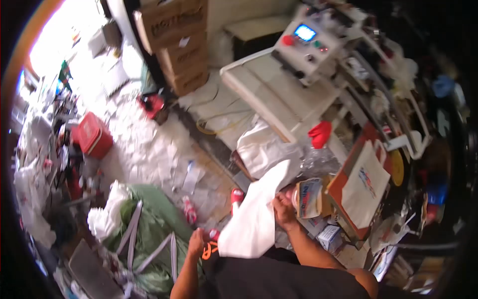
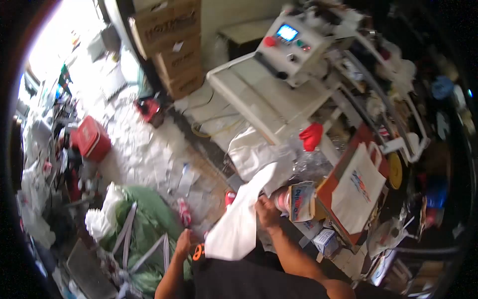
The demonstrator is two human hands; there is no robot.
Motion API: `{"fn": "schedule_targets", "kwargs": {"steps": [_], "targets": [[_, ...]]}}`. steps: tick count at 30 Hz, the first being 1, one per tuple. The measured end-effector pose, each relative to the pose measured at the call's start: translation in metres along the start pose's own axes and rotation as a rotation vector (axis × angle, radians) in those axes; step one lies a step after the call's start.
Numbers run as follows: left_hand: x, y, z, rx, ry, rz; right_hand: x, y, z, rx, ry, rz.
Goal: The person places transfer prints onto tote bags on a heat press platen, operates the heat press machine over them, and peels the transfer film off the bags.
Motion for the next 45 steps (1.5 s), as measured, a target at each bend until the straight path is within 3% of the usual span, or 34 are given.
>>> {"fn": "schedule_targets", "kwargs": {"steps": [1, 2, 3, 5, 6, 8, 9, 11, 12, 14, 16, 18, 20, 22, 24, 25, 28, 30, 32, 33, 34, 35, 38, 40, 41, 42, 43, 44, 45], "targets": [[0.028, -0.005, -0.023, 0.156, -0.032, -0.05, -0.01, 0.001, -0.025, -0.044, 0.087, -0.04], [0.05, -0.005, -0.041, 0.311, -0.051, -0.083, -0.027, -0.001, -0.027, 0.235, -0.12, 0.001], [0.031, -0.016, -0.037, 0.265, 0.069, -0.189, -0.046, -0.008, -0.031, 0.525, -0.323, 0.032], [-0.021, -0.056, -0.015, 0.112, 0.242, -0.445, -0.066, 0.003, -0.058, 0.572, -0.289, 0.041], [-0.029, -0.062, -0.01, 0.126, 0.221, -0.447, -0.076, 0.011, -0.073, 0.616, -0.28, 0.043], [-0.052, -0.093, 0.006, 0.006, 0.137, -0.847, -0.095, 0.031, -0.102, 0.62, -0.267, 0.089], [-0.062, -0.102, 0.017, 0.029, 0.124, -0.852, -0.109, 0.044, -0.102, 0.672, -0.219, 0.117], [-0.084, -0.111, 0.048, 0.507, -0.278, -0.484, -0.134, 0.07, -0.097, 0.706, -0.141, 0.204], [-0.095, -0.117, 0.047, 0.511, -0.294, -0.488, -0.143, 0.075, -0.111, 0.704, -0.125, 0.208], [-0.104, -0.11, 0.054, 0.374, -0.29, -0.161, -0.155, 0.092, -0.137, 0.715, -0.182, 0.323], [-0.058, -0.125, 0.031, 0.427, -0.506, -0.225, -0.179, 0.11, -0.116, 0.67, -0.174, 0.361], [-0.104, -0.156, 0.007, 0.432, -0.33, -0.378, -0.2, 0.138, -0.094, 0.361, -0.102, 0.306], [-0.109, -0.174, -0.012, 0.514, -0.388, -0.341, -0.217, 0.161, -0.099, 0.304, -0.108, 0.28], [-0.115, -0.194, -0.014, 0.606, -0.449, -0.296, -0.24, 0.192, -0.092, 0.089, -0.14, 0.399], [-0.112, -0.223, -0.018, 0.492, -0.373, -0.366, -0.257, 0.208, -0.086, 0.21, -0.146, 0.459], [-0.13, -0.237, -0.006, 0.485, -0.446, -0.272, -0.265, 0.215, -0.086, 0.302, -0.103, 0.51], [-0.17, -0.27, -0.009, 0.402, -0.43, -0.32, -0.295, 0.247, -0.081, 0.458, -0.071, 0.575], [-0.186, -0.289, -0.025, 0.333, -0.36, -0.341, -0.314, 0.275, -0.069, 0.424, -0.204, 0.489], [-0.226, -0.307, -0.058, 0.252, 0.067, -0.46, -0.341, 0.304, -0.021, 0.341, -0.307, 0.433], [-0.28, -0.319, -0.059, 0.165, 0.069, -0.487, -0.35, 0.31, -0.002, 0.335, -0.363, 0.385], [-0.283, -0.33, -0.072, 0.166, 0.07, -0.47, -0.364, 0.309, 0.008, 0.332, -0.427, 0.337], [-0.283, -0.336, -0.084, 0.211, 0.035, -0.425, -0.381, 0.31, 0.011, 0.354, -0.403, 0.304], [-0.279, -0.355, -0.114, 0.272, -0.104, -0.373, -0.392, 0.325, -0.079, 0.409, -0.138, 0.303], [-0.318, -0.37, -0.102, 0.682, -0.744, -0.262, -0.389, 0.342, -0.078, 0.337, -0.074, 0.297], [-0.317, -0.376, -0.114, 0.744, -0.476, -0.223, -0.391, 0.352, -0.011, 0.164, -0.361, 0.109], [-0.347, -0.39, -0.113, 0.813, -0.704, -0.223, -0.399, 0.353, 0.045, -0.016, -0.636, -0.085], [-0.34, -0.391, -0.111, 0.741, -0.626, -0.218, -0.39, 0.355, 0.05, -0.325, -0.52, -0.105], [-0.33, -0.389, -0.108, 0.677, -0.544, -0.212, -0.391, 0.354, 0.058, -0.314, -0.515, -0.108], [-0.326, -0.382, -0.088, 0.64, -0.617, -0.179, -0.376, 0.351, 0.019, -0.266, -0.362, -0.026]]}}
Point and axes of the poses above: each hand's wrist, its own x-axis towards the middle knuckle, its own y-axis out of the back of the hand, z = x × y, the point moved 6 cm from there along x, towards the middle knuckle, and after that the axes turned 15 degrees about y, right-handed, at the moved point
